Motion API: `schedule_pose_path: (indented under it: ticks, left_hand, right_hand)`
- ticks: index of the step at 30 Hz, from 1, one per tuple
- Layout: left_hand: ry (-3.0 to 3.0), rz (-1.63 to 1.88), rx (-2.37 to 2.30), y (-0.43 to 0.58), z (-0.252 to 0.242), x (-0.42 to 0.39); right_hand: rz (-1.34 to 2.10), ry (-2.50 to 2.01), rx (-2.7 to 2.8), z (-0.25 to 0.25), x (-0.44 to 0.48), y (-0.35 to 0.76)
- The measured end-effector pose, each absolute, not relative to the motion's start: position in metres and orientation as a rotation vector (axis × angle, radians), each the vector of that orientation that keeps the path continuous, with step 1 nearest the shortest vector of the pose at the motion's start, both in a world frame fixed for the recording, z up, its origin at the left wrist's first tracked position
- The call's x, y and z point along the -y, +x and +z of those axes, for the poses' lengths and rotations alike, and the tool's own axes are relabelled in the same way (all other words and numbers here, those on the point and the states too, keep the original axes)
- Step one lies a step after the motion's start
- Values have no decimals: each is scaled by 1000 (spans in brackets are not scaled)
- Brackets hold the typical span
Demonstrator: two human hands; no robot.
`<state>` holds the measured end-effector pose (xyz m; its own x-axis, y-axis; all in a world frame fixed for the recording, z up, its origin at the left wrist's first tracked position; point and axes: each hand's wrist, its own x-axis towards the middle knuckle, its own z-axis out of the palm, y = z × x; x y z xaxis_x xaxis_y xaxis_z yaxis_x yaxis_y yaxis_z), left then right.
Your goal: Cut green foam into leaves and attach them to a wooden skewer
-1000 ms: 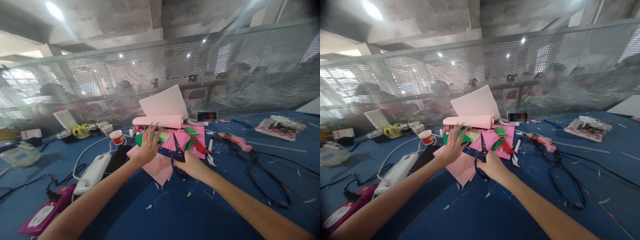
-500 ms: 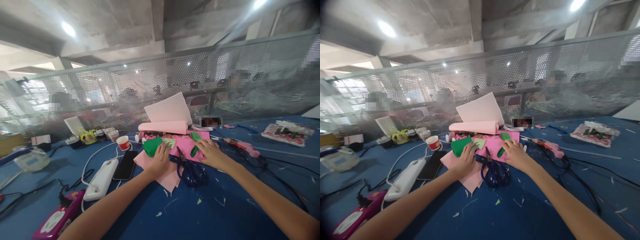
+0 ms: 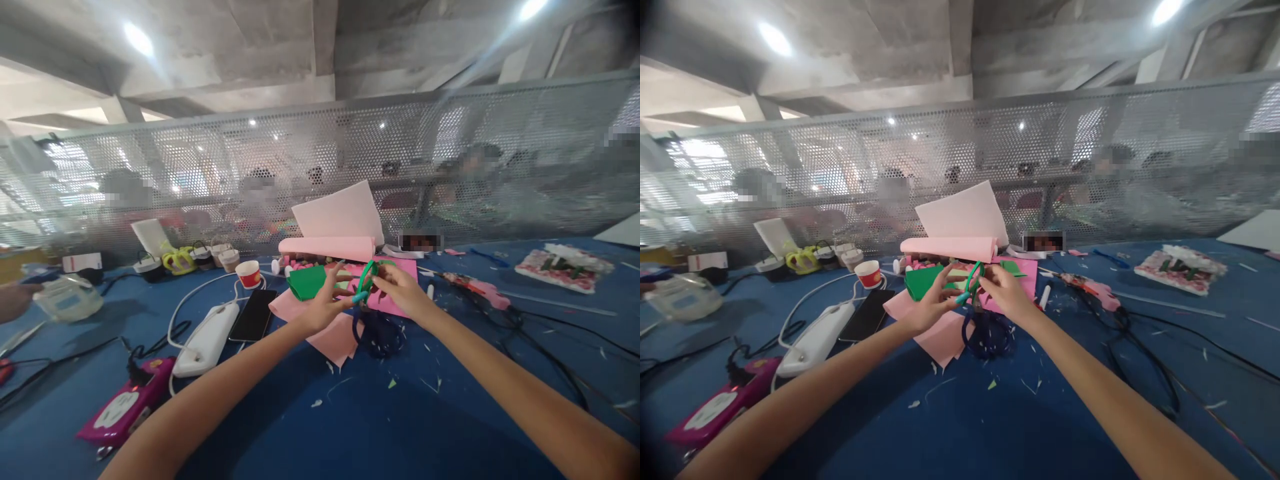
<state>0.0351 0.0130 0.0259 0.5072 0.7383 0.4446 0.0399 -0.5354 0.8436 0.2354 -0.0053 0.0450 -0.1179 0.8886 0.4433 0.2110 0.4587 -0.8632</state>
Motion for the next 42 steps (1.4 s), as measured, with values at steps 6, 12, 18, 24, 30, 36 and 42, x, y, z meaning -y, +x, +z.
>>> schedule_pose_path:
  ticks: [6,12,18,24,30,36,42]
  left_hand:
    - [1914,968,-800,42,21,-10]
    - [1922,1013,-701,40,13,-19]
    - [2196,1380,-935,30,-8,-32]
    - [2168,1392,-1105,29,-9,-34]
    - [2305,1379,-1049,33,-2,-25]
    - [1887,1369,-977,32,1,-22]
    - [1625,1294,-878,31,2,-29]
  right_hand:
    - [734,-1070,1678,22,9,235]
    - [632,-1156,1659,20,6,250]
    - [733,-1153,1742,19,14,239]
    - [435,-1181,1914,15,8,242]
    - [79,-1339,1929,7,-3,259]
    - [558,-1288,1870,16,3,267]
    - [1173,-988,1573,31,9,263]
